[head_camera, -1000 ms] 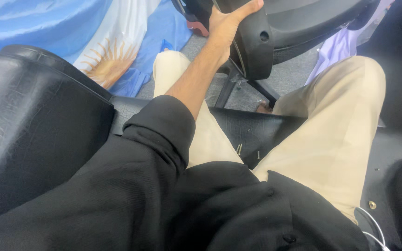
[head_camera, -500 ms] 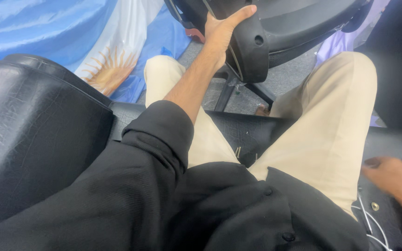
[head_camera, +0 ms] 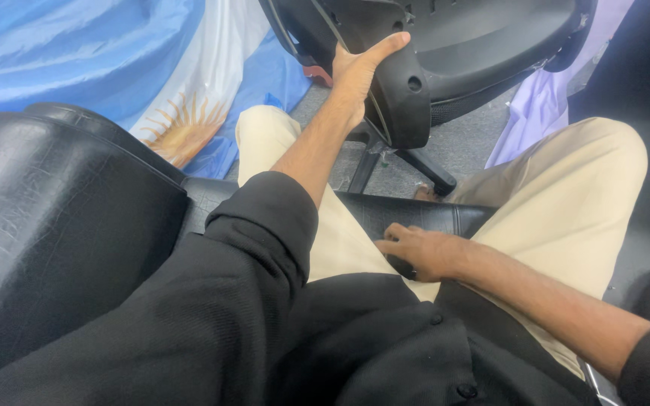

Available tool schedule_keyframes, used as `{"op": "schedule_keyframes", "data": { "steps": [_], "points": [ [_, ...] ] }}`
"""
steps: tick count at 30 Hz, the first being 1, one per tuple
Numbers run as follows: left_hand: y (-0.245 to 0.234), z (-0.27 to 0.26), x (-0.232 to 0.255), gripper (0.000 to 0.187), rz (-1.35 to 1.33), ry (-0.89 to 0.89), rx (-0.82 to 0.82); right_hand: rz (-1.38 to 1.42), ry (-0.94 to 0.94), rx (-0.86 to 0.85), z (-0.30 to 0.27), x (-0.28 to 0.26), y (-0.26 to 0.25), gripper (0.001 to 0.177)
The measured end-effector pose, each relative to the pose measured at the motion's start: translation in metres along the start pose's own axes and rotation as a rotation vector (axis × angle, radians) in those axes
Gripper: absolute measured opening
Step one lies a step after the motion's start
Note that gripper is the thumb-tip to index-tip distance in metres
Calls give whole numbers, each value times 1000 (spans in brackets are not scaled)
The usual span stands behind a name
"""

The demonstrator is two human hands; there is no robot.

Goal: The person uses a screwdriver to tighten screws on the underside of a black office chair, securing the armrests to the seat. The chair is held between the legs while the person works on the fasteners.

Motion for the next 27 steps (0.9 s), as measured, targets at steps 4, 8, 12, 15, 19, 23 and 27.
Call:
{"op": "schedule_keyframes", "data": {
  "steps": [4, 8, 12, 15, 19, 23, 27],
  "points": [
    [-4, 2, -4, 126, 4, -20, 11, -53, -13, -38, 14, 6, 30, 31],
    [1, 3, -3, 126, -10, 15, -3, 38, -34, -10, 21, 13, 40, 22],
    [-1, 3, -4, 127, 16, -25, -2, 33, 49, 9, 21, 14, 39, 16],
    [1, 4, -6, 129, 11, -26, 5, 141, 102, 103, 20, 16, 33, 16],
    [-2, 5, -7, 129, 16, -29, 2, 165, 105, 222, 18, 22, 28, 15],
    [-1, 6, -7, 127, -5, 0, -6, 114, 102, 307, 21, 35, 29, 14],
    [-1, 6, -8, 126, 5, -9, -14, 471, 281, 418, 15, 67, 21, 19]
  ]
}}
Point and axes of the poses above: each hand's wrist, its own z-axis towards the middle knuckle, its own y-axis out of the palm, x = y × z, the point moved 5 cm from there along z, towards the middle knuckle, and after that the axes turned 11 degrees about -y, right-handed, at the moved point
